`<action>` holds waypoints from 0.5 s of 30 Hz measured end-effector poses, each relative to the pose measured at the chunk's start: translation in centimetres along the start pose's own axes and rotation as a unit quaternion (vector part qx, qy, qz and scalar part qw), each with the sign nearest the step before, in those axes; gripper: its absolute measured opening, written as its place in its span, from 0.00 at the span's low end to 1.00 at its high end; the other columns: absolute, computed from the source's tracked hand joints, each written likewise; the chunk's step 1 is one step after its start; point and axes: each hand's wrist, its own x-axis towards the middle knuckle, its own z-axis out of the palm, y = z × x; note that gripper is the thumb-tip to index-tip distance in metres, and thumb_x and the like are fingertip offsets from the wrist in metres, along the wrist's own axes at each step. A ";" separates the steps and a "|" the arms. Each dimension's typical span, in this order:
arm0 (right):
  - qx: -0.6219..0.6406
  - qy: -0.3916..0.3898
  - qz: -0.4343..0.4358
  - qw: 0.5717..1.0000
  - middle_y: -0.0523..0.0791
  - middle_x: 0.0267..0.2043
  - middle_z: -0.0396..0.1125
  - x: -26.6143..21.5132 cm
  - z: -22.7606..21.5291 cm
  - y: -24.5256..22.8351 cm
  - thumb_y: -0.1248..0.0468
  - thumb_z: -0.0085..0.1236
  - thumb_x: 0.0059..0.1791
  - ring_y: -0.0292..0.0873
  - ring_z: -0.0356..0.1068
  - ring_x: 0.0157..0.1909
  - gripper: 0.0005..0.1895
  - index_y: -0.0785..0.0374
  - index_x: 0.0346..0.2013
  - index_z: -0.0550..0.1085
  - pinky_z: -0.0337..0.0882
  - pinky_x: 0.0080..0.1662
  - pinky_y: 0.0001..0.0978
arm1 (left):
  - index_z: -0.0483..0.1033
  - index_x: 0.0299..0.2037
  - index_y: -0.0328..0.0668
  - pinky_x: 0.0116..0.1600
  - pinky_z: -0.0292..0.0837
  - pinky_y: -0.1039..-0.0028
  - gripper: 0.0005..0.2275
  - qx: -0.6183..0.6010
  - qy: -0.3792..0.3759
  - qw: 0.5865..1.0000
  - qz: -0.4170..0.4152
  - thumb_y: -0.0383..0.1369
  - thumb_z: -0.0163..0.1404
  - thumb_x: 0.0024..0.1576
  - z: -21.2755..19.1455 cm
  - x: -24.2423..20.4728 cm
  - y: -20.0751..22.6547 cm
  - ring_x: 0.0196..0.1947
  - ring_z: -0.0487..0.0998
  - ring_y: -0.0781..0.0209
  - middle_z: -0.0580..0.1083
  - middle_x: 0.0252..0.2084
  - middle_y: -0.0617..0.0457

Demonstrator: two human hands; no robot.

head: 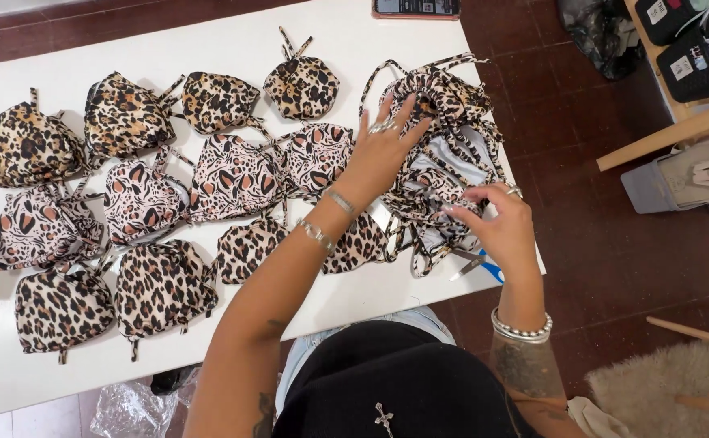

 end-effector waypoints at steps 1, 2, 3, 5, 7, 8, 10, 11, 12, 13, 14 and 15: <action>-0.027 0.015 0.016 0.999 0.47 0.42 0.73 -0.3 0.2 0.6 0.58 0.75 0.46 0.53 0.74 0.48 0.13 0.61 0.38 0.80 0.70 0.54 0.45 | 0.65 0.71 0.58 0.75 0.39 0.36 0.33 0.016 0.015 0.999 0.031 0.15 0.50 0.55 0.6 0.9 -0.2 0.78 0.42 0.39 0.50 0.78 0.45; -0.027 0.013 0.016 0.999 0.47 0.42 0.73 0.0 0.1 0.4 0.58 0.75 0.46 0.53 0.74 0.48 0.13 0.61 0.38 0.80 0.70 0.54 0.45 | 0.65 0.71 0.58 0.75 0.39 0.36 0.33 0.015 0.014 0.999 0.030 0.15 0.50 0.55 1.0 2.1 -0.5 0.78 0.42 0.39 0.50 0.78 0.45; -0.030 0.024 0.040 0.998 0.48 0.40 0.74 0.1 0.1 0.2 0.53 0.55 0.54 0.51 0.74 0.51 0.16 0.61 0.33 0.80 0.68 0.53 0.44 | 0.67 0.68 0.56 0.75 0.39 0.37 0.31 0.033 0.003 0.998 0.052 0.14 0.49 0.55 1.4 3.4 -0.9 0.76 0.44 0.38 0.52 0.76 0.42; -0.032 0.034 0.064 0.997 0.49 0.39 0.75 0.5 0.4 1.0 0.48 0.35 0.62 0.50 0.74 0.55 0.32 0.61 0.27 0.80 0.66 0.51 0.44 | 0.68 0.66 0.54 0.74 0.40 0.39 0.30 0.050 -0.008 0.996 0.073 0.13 0.47 0.54 2.5 5.5 -1.6 0.74 0.47 0.36 0.54 0.75 0.40; -0.101 0.065 0.028 0.992 0.46 0.38 0.71 1.0 1.2 2.8 0.55 0.61 0.57 0.45 0.70 0.37 0.27 0.62 0.18 0.64 0.66 0.44 0.45 | 0.76 0.53 0.50 0.74 0.45 0.41 0.17 0.072 0.010 0.991 0.109 0.21 0.54 0.54 3.6 7.3 -2.5 0.70 0.58 0.34 0.62 0.70 0.36; -0.100 0.064 0.028 0.992 0.46 0.38 0.71 1.5 1.0 1.9 0.55 0.61 0.57 0.45 0.70 0.37 0.27 0.62 0.18 0.64 0.66 0.44 0.45 | 0.76 0.53 0.50 0.74 0.45 0.41 0.17 0.073 0.009 0.991 0.108 0.21 0.54 0.54 3.9 7.7 -2.7 0.70 0.58 0.34 0.62 0.70 0.36; -0.164 -0.055 0.167 0.971 0.42 0.44 0.72 2.6 0.6 0.1 0.49 0.68 0.48 0.45 0.68 0.37 0.23 0.56 0.50 0.71 0.57 0.57 0.47 | 0.73 0.59 0.52 0.73 0.49 0.42 0.23 0.128 0.008 0.982 0.140 0.21 0.57 0.53 4.3 8.8 -3.1 0.70 0.60 0.36 0.62 0.71 0.39; -0.164 -0.053 0.166 0.971 0.42 0.44 0.72 2.9 0.8 0.9 0.49 0.68 0.48 0.45 0.68 0.37 0.23 0.56 0.50 0.71 0.57 0.57 0.47 | 0.73 0.59 0.52 0.73 0.49 0.42 0.23 0.129 0.009 0.982 0.141 0.21 0.57 0.53 4.6 9.3 -3.4 0.70 0.60 0.36 0.62 0.71 0.39; -0.163 -0.087 0.160 0.970 0.44 0.47 0.73 3.2 1.0 1.7 0.50 0.69 0.47 0.50 0.64 0.48 0.27 0.55 0.55 0.71 0.55 0.57 0.47 | 0.77 0.53 0.50 0.71 0.52 0.41 0.17 0.134 0.037 0.977 0.163 0.22 0.56 0.54 4.9 9.8 -3.7 0.58 0.71 0.45 0.66 0.68 0.39; -0.162 -0.119 0.154 0.967 0.46 0.49 0.73 3.5 1.2 2.5 0.50 0.69 0.46 0.54 0.60 0.59 0.31 0.54 0.61 0.70 0.52 0.56 0.48 | 0.81 0.48 0.49 0.69 0.55 0.40 0.12 0.138 0.065 0.971 0.185 0.23 0.54 0.56 5.1 10.4 -4.0 0.45 0.82 0.53 0.70 0.65 0.39; -0.162 -0.116 0.153 0.968 0.46 0.49 0.73 3.7 0.9 2.6 0.50 0.69 0.46 0.54 0.60 0.59 0.31 0.54 0.61 0.70 0.52 0.56 0.48 | 0.81 0.48 0.49 0.69 0.55 0.40 0.12 0.139 0.066 0.970 0.187 0.23 0.54 0.56 4.5 10.5 -3.8 0.45 0.82 0.53 0.70 0.65 0.39; -0.146 -0.115 0.130 0.974 0.48 0.51 0.71 3.8 0.7 2.6 0.50 0.68 0.46 0.55 0.62 0.59 0.29 0.59 0.58 0.73 0.57 0.57 0.51 | 0.81 0.47 0.49 0.68 0.56 0.42 0.11 0.119 0.092 0.971 0.184 0.23 0.55 0.56 3.9 10.4 -3.7 0.44 0.83 0.55 0.74 0.60 0.45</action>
